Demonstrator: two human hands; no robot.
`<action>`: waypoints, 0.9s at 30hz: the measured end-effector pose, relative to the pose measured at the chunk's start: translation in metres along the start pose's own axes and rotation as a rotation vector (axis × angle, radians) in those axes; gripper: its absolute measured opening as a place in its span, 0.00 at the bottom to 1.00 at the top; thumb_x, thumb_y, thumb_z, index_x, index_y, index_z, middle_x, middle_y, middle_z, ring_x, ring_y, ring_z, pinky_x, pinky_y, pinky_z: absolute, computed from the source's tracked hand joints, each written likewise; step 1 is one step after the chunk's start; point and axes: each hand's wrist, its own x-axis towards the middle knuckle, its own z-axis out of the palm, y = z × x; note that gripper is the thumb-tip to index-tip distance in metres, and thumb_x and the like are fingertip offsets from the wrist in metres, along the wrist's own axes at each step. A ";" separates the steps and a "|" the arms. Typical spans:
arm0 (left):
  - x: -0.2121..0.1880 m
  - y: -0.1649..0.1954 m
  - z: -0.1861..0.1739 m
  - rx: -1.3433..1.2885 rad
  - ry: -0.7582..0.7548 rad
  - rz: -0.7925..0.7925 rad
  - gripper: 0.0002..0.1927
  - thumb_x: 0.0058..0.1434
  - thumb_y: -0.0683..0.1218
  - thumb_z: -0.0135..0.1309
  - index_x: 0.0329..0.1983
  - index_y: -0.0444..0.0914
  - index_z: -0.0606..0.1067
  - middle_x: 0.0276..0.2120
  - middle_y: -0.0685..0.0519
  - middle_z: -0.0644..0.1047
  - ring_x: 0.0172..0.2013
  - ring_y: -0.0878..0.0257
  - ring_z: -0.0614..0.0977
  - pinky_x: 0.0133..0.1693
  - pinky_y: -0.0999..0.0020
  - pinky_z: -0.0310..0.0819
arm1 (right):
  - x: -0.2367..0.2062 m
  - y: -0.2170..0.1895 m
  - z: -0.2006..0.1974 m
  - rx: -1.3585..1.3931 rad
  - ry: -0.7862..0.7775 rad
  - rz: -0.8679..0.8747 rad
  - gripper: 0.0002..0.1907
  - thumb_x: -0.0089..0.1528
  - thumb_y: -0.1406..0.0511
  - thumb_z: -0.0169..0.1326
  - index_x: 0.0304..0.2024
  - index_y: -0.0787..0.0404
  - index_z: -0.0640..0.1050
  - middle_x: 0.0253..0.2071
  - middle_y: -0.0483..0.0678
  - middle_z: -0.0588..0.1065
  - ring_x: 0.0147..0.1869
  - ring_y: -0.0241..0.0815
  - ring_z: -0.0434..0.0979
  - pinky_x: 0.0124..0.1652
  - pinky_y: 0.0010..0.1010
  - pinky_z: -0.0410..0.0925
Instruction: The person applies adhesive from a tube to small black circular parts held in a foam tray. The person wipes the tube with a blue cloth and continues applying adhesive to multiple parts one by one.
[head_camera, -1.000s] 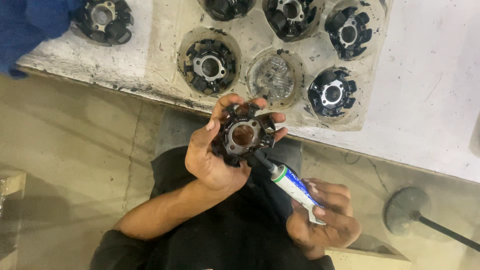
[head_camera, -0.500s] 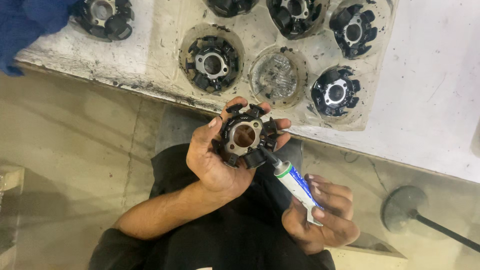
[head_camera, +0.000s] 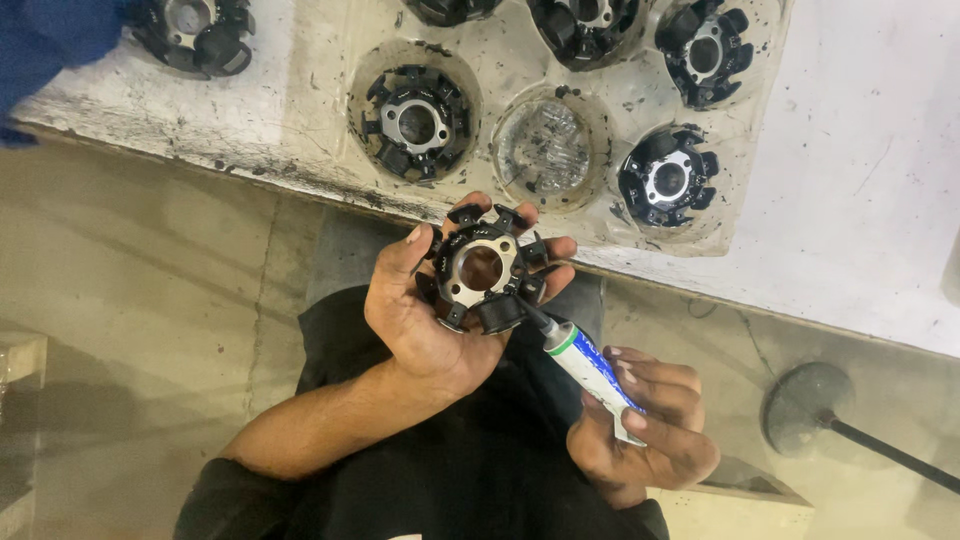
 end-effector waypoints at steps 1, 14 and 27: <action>0.000 0.000 0.000 -0.013 0.001 -0.013 0.27 0.65 0.59 0.52 0.59 0.39 0.70 0.57 0.40 0.75 0.60 0.32 0.76 0.62 0.34 0.69 | 0.002 -0.003 -0.002 -0.031 -0.026 0.011 0.22 0.55 0.76 0.59 0.44 0.56 0.63 0.37 0.53 0.71 0.41 0.53 0.78 0.41 0.45 0.82; 0.111 0.032 0.006 0.922 -0.367 0.377 0.16 0.77 0.51 0.48 0.57 0.36 0.73 0.49 0.44 0.76 0.44 0.45 0.82 0.44 0.53 0.79 | -0.005 0.002 -0.006 0.192 0.302 0.118 0.22 0.65 0.64 0.66 0.50 0.53 0.64 0.36 0.48 0.72 0.39 0.41 0.76 0.42 0.36 0.79; 0.145 -0.002 0.035 2.570 -0.818 1.184 0.13 0.54 0.36 0.59 0.44 0.37 0.78 0.46 0.46 0.75 0.54 0.48 0.73 0.48 0.53 0.71 | -0.021 0.016 -0.036 0.248 0.426 0.141 0.19 0.65 0.68 0.63 0.50 0.55 0.66 0.36 0.51 0.72 0.38 0.42 0.74 0.38 0.30 0.73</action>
